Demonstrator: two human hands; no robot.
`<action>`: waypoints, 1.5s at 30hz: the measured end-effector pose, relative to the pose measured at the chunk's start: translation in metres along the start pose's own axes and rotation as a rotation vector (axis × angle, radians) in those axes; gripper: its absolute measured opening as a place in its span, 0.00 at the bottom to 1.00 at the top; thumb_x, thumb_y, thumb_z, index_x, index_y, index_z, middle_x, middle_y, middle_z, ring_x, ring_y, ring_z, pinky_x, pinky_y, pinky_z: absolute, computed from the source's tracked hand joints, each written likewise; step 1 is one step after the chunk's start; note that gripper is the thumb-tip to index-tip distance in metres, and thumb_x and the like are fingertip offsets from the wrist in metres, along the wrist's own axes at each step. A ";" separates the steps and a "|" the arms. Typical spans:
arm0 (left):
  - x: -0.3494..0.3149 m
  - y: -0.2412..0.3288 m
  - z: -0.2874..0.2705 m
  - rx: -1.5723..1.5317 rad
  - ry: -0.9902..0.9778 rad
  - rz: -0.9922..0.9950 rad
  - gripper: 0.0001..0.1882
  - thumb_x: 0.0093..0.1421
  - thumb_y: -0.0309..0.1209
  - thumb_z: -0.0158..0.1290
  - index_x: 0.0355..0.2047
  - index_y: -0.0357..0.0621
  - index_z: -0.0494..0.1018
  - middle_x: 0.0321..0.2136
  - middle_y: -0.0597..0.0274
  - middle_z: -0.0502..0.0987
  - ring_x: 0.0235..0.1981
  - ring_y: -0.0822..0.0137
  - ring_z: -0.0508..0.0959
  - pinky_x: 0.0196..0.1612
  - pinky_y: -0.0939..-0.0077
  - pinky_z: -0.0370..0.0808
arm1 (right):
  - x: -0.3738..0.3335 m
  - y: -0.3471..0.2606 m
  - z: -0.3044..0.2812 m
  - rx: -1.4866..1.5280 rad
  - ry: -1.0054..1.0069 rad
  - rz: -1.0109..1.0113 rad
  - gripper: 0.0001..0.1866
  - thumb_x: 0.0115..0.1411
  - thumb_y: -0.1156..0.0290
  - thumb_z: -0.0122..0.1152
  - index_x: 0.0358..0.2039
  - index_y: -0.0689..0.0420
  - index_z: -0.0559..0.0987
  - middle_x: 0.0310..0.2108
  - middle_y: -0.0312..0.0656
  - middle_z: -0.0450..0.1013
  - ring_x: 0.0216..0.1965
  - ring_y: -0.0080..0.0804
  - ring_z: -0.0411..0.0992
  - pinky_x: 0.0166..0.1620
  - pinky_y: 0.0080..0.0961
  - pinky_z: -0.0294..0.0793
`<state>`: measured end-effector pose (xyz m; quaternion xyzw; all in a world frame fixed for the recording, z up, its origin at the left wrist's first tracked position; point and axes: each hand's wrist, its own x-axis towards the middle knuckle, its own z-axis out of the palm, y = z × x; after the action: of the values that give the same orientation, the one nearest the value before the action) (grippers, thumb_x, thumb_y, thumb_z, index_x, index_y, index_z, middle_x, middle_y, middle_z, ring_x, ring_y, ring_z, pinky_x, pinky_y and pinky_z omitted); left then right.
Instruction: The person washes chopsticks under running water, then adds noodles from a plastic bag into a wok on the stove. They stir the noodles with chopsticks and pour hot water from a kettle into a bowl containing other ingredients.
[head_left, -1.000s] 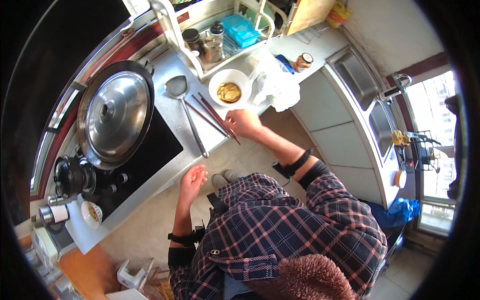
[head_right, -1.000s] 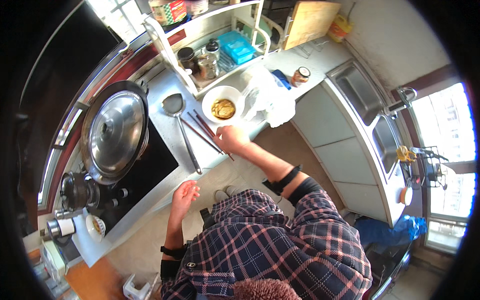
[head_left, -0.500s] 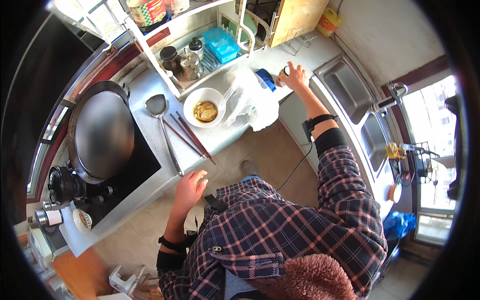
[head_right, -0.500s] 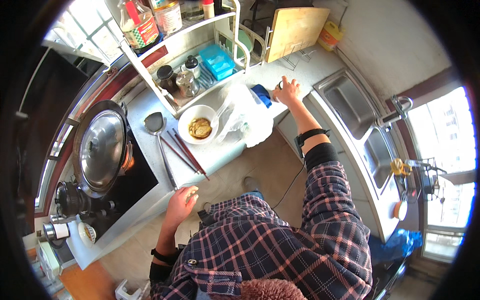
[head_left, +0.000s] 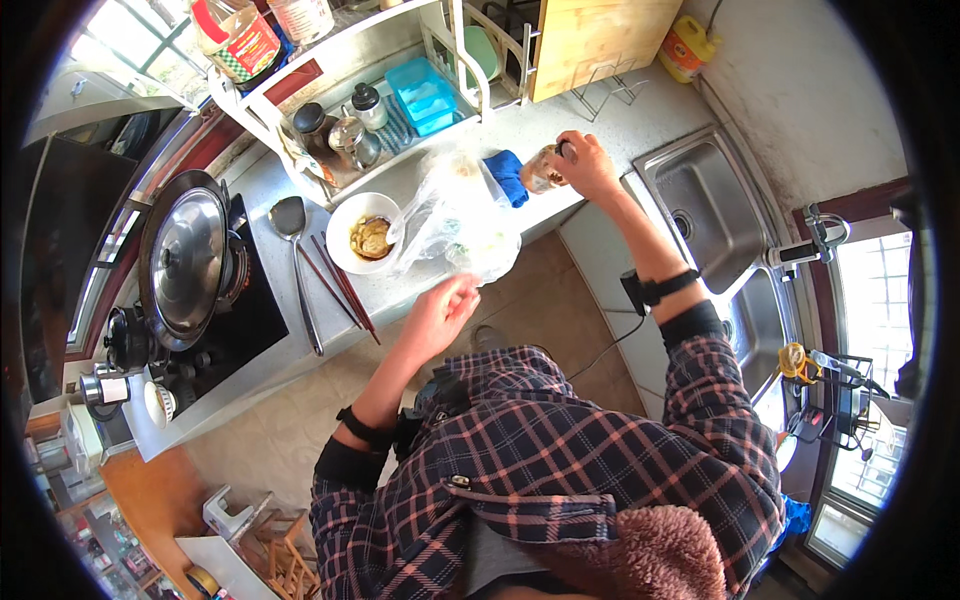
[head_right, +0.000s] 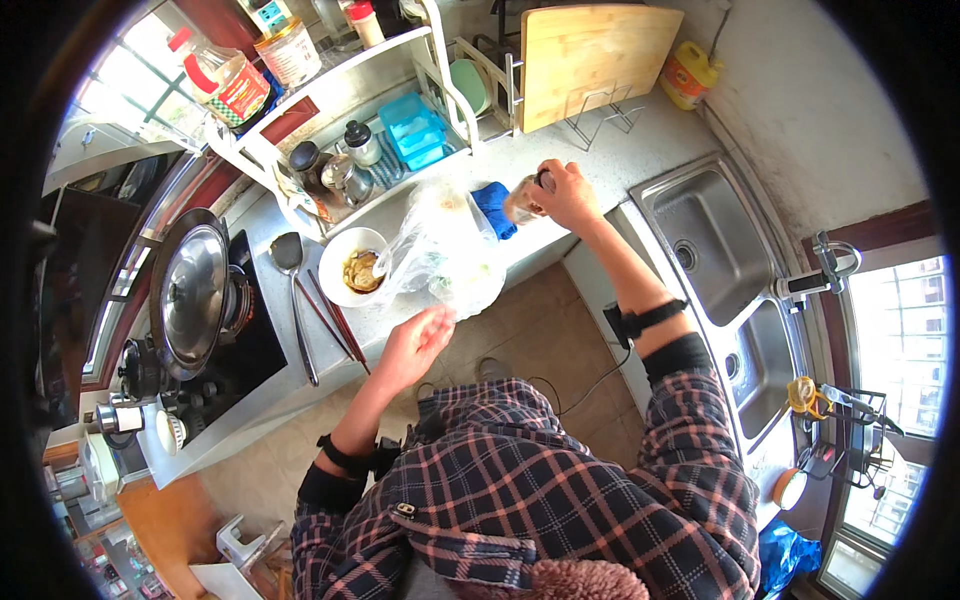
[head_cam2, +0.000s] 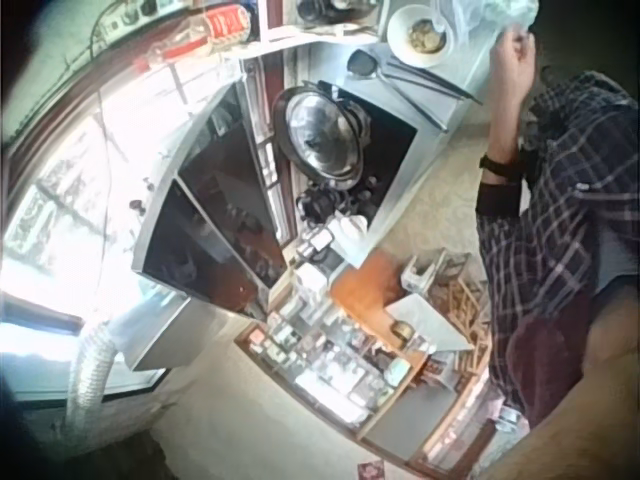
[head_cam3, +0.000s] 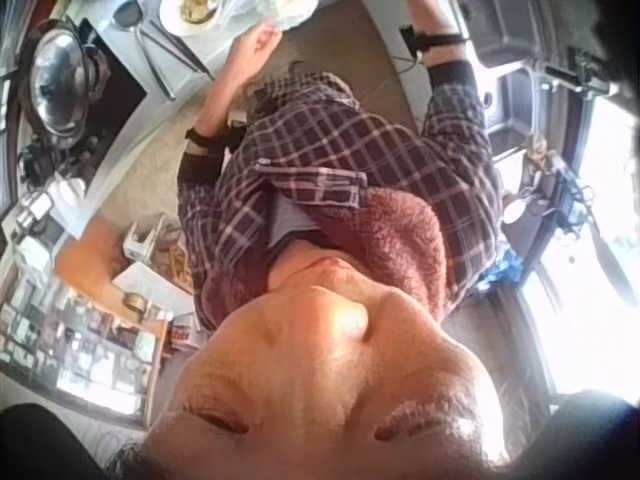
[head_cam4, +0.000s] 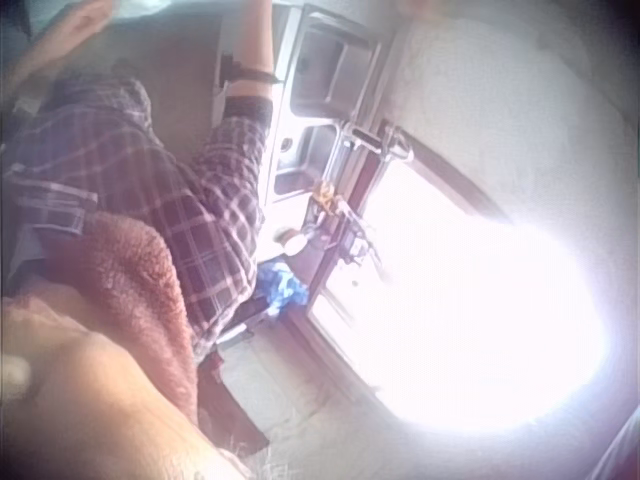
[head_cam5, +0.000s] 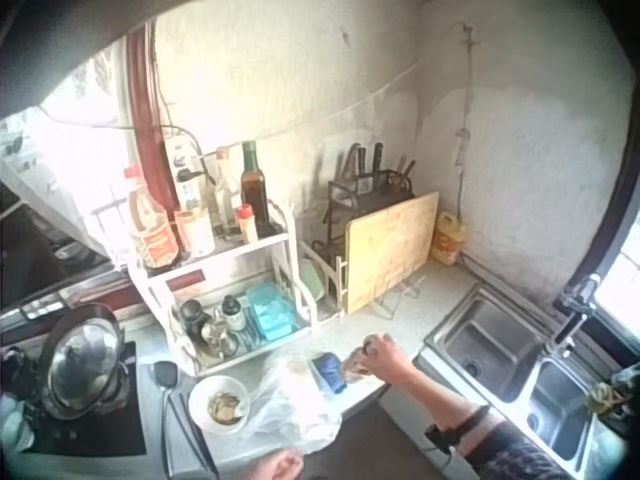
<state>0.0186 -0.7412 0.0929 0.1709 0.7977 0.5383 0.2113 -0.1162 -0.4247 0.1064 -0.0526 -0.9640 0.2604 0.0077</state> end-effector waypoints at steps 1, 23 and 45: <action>0.011 0.004 0.008 -0.082 0.053 -0.008 0.24 0.62 0.29 0.49 0.57 0.42 0.58 0.43 0.53 0.73 0.33 0.68 0.78 0.35 0.78 0.75 | -0.009 -0.010 -0.013 0.083 0.007 0.001 0.26 0.53 0.52 0.57 0.50 0.51 0.71 0.42 0.50 0.70 0.41 0.44 0.72 0.43 0.34 0.73; 0.045 0.035 0.039 -0.994 0.455 -0.197 0.19 0.63 0.52 0.41 0.43 0.52 0.58 0.28 0.62 0.70 0.12 0.74 0.66 0.08 0.85 0.55 | -0.107 -0.096 0.035 0.483 0.330 -0.365 0.13 0.55 0.63 0.56 0.30 0.62 0.74 0.24 0.48 0.70 0.22 0.46 0.72 0.26 0.35 0.72; -0.038 -0.009 -0.032 -1.577 0.069 -0.128 0.36 0.59 0.63 0.39 0.59 0.54 0.60 0.44 0.61 0.73 0.34 0.68 0.77 0.11 0.86 0.64 | 0.023 0.043 0.106 0.953 0.052 0.734 0.33 0.61 0.44 0.48 0.39 0.70 0.71 0.29 0.53 0.74 0.21 0.40 0.77 0.20 0.27 0.79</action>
<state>0.0344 -0.7887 0.1010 -0.0922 0.1956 0.9366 0.2757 -0.1398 -0.4383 -0.0068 -0.3790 -0.6594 0.6482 -0.0366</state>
